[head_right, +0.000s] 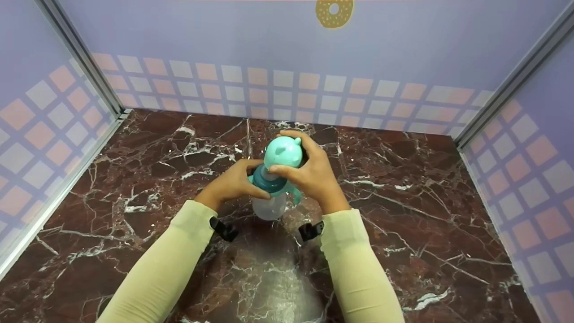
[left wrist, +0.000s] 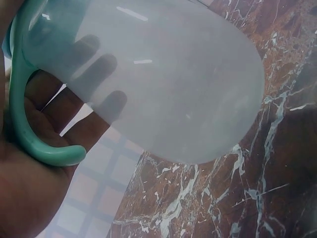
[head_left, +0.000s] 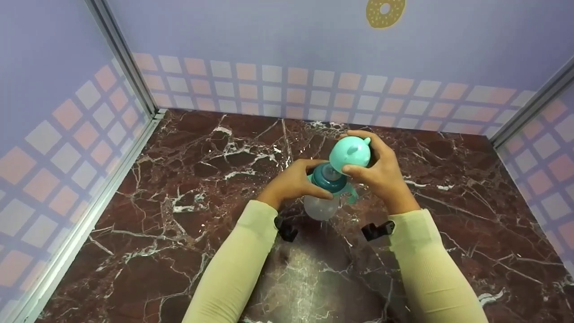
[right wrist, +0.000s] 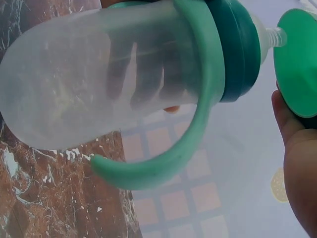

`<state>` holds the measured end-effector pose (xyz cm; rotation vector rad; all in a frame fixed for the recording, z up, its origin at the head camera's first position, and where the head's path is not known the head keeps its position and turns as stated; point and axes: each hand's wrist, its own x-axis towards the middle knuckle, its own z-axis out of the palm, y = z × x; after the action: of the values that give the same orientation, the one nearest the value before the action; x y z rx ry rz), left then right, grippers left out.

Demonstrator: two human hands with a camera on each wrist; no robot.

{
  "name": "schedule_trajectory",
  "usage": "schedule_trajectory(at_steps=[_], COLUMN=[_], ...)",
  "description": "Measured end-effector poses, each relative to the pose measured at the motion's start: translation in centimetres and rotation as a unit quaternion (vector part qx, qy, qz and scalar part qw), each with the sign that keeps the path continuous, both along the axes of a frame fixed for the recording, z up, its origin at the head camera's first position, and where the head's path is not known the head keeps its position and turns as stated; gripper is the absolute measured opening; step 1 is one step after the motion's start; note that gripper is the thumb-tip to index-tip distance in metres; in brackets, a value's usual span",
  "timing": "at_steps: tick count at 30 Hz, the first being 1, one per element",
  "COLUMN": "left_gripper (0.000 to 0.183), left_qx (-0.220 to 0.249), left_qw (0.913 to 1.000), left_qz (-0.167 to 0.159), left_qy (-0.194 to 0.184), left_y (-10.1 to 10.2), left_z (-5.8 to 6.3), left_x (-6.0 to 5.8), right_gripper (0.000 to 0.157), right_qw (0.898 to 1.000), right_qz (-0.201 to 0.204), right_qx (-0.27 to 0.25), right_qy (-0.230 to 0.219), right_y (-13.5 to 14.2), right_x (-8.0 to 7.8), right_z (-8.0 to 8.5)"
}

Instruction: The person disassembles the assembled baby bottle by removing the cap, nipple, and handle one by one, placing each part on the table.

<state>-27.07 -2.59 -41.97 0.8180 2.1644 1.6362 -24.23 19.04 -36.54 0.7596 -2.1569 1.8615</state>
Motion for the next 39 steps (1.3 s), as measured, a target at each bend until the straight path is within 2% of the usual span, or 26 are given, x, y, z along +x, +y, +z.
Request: schedule_trajectory(at_steps=[8,17,22,31,39], left_gripper=[0.074,0.077,0.078,0.083,0.082], left_qx=[0.009,-0.003,-0.009,-0.006,-0.006], left_qw=[0.9999,0.9998,0.9995,0.9991,0.9991], left_qz=[0.008,0.019,0.025,0.040,0.041], left_qy=[-0.006,0.008,0.018,0.009,0.011], left_y=[-0.2,-0.6,-0.7,-0.9,-1.0], left_z=[-0.5,-0.5,-0.5,-0.6,-0.9], left_x=[0.0,0.0,0.0,0.0,0.0], right_gripper=[0.058,0.054,0.054,0.054,0.057], right_qw=[1.000,0.999,0.999,0.998,0.997], right_qz=[-0.018,-0.030,-0.036,-0.052,-0.067], right_qx=[0.003,-0.009,-0.013,-0.010,-0.019], right_qy=[-0.008,-0.002,-0.013,-0.019,-0.017], right_y=[0.2,0.7,0.9,1.3,1.7], right_x=[-0.2,-0.6,-0.7,-0.8,-1.1], right_z=[-0.3,-0.8,-1.1,-1.5,-2.0])
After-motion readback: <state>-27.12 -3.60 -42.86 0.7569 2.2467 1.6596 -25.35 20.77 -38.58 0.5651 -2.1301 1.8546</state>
